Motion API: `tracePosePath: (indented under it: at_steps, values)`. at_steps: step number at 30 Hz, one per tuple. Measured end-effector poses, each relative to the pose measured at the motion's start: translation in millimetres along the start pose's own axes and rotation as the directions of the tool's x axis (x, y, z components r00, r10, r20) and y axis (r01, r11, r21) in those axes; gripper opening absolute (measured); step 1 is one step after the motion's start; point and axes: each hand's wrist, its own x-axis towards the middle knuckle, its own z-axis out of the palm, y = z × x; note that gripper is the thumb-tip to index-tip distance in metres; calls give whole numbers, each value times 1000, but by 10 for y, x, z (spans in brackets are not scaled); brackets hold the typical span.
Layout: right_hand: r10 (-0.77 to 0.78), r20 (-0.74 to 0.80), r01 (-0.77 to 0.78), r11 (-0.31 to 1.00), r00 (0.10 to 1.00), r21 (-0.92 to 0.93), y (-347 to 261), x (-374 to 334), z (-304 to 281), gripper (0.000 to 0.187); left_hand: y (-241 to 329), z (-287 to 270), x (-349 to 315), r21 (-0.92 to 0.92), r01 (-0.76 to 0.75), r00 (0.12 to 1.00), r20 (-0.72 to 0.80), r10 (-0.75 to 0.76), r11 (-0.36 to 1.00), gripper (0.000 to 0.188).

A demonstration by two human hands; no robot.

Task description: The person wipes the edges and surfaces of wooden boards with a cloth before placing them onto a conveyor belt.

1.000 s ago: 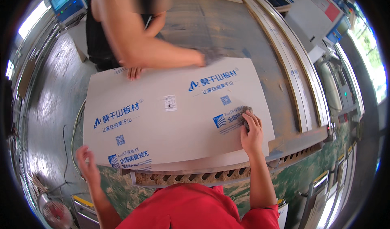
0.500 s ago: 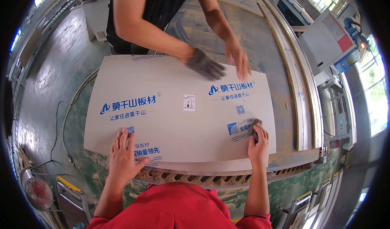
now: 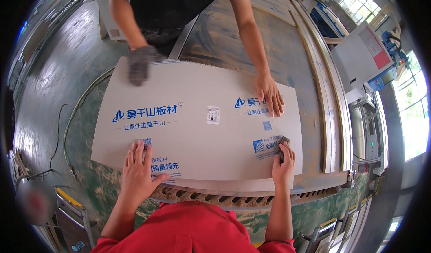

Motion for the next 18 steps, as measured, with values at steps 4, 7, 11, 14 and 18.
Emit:
tracePosePath:
  at_steps: [4, 7, 11, 14, 18]
  values:
    - [10, 7, -10, 1000, 1000, -2, 0, -9, 12, 41, -6, -2, -8, 7, 3, 1000, -11, -3, 1000, 90]
    - [2, 4, -1, 1000, 1000, -5, 7, -9, 9, 41, -3, 4, -10, 13, 2, 1000, -16, -2, 1000, 90]
    - [-8, -6, 8, 1000, 1000, -25, 48, -22, 33, 41, -13, 27, -21, -8, 8, 1000, -8, -8, 1000, 90]
    - [-20, 0, 20, 1000, 1000, -21, 60, -32, 20, 41, -23, 51, -28, -13, 14, 1000, -1, -14, 1000, 90]
    - [18, 11, -18, 1000, 1000, -11, 8, -5, 24, 41, -22, 48, -1, 1, 19, 1000, 6, -19, 1000, 90]
